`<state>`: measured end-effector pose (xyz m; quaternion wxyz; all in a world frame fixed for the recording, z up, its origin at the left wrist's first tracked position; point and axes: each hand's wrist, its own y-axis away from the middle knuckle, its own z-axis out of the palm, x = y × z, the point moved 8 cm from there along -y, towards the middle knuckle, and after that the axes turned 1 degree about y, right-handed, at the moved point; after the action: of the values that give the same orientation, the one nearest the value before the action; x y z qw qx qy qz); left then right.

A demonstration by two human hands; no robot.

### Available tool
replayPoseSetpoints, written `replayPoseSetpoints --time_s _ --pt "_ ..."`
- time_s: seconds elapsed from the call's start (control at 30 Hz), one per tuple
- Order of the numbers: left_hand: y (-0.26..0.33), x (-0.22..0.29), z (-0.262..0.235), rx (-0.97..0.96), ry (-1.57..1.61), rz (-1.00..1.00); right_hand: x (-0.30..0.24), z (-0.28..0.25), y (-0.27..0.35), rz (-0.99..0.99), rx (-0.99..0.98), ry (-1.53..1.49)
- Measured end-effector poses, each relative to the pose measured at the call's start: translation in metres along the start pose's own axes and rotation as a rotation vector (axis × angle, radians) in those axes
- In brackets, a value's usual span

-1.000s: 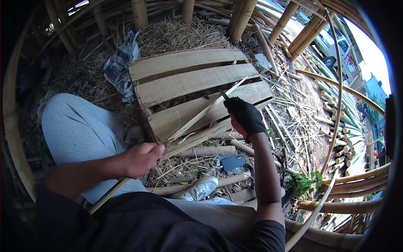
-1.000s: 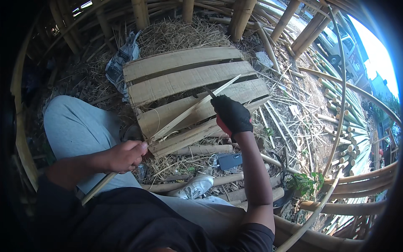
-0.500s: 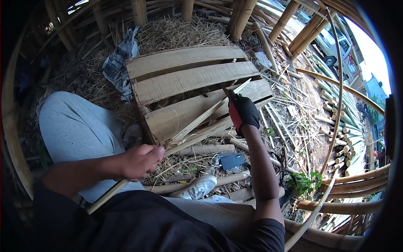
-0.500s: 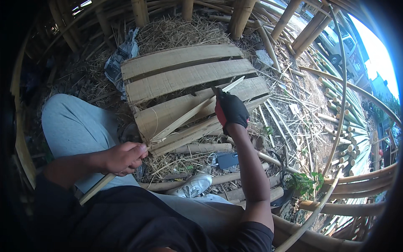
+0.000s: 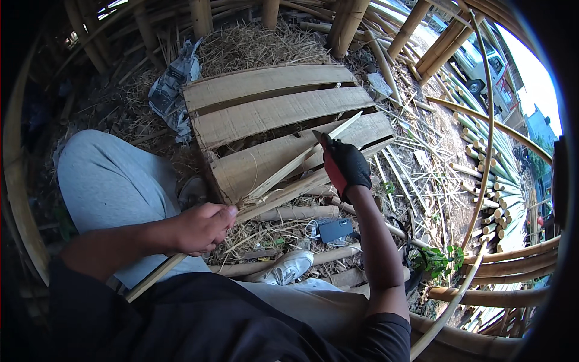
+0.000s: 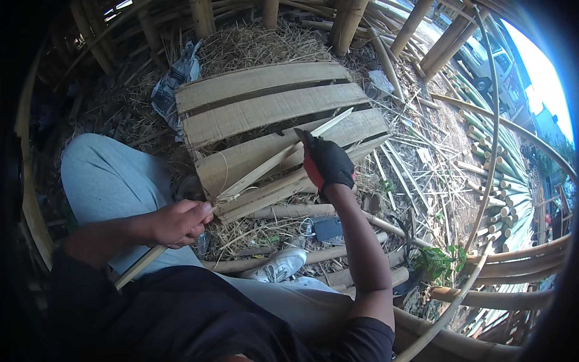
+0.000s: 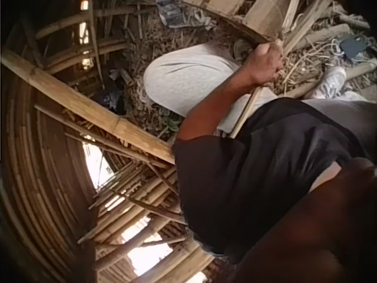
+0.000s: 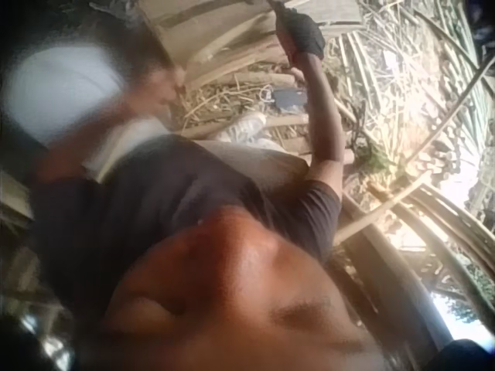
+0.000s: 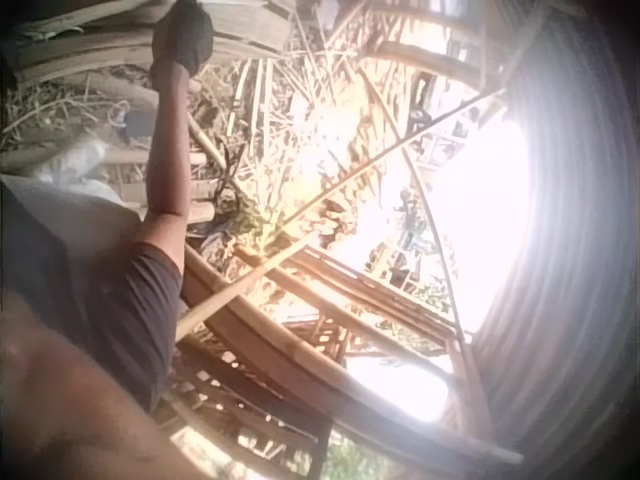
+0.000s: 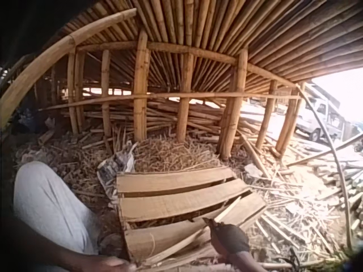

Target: The person puts on a glove and then strips thin layers from a bamboo stick using a knife.

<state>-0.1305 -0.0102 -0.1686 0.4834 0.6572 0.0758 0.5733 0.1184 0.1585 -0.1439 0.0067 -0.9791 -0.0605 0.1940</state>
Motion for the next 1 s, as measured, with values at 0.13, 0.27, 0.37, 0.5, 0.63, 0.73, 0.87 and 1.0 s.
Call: replayPoseSetpoints --time_s 0.13,0.27,0.37,0.5,0.63,0.73,0.87,1.0 --pt "-0.001 -0.001 0.0 0.021 -0.006 0.013 -0.01 0.027 0.019 0.103 -0.101 -0.022" --pt "0.005 -0.003 -0.001 0.006 0.01 0.015 0.004 0.002 0.001 0.061 -0.149 0.102" --pt "0.002 0.0 -0.004 0.048 -0.075 0.036 -0.023 0.008 0.021 0.014 -0.068 0.025" --pt "0.01 0.001 -0.01 0.078 -0.108 0.059 -0.009 0.016 0.01 0.088 -0.183 -0.016" --pt "-0.003 -0.001 -0.011 0.091 -0.209 0.153 -0.009 0.032 0.016 0.129 -0.237 -0.078" --pt "-0.005 -0.003 -0.015 0.121 -0.286 0.184 -0.034 0.04 0.03 -0.017 -0.308 -0.083" --pt "-0.004 0.001 -0.013 0.128 -0.276 0.175 -0.017 0.017 0.011 0.01 -0.186 0.029" --pt "-0.001 0.005 -0.013 0.129 -0.29 0.15 -0.061 0.03 0.042 -0.205 -0.216 0.131"
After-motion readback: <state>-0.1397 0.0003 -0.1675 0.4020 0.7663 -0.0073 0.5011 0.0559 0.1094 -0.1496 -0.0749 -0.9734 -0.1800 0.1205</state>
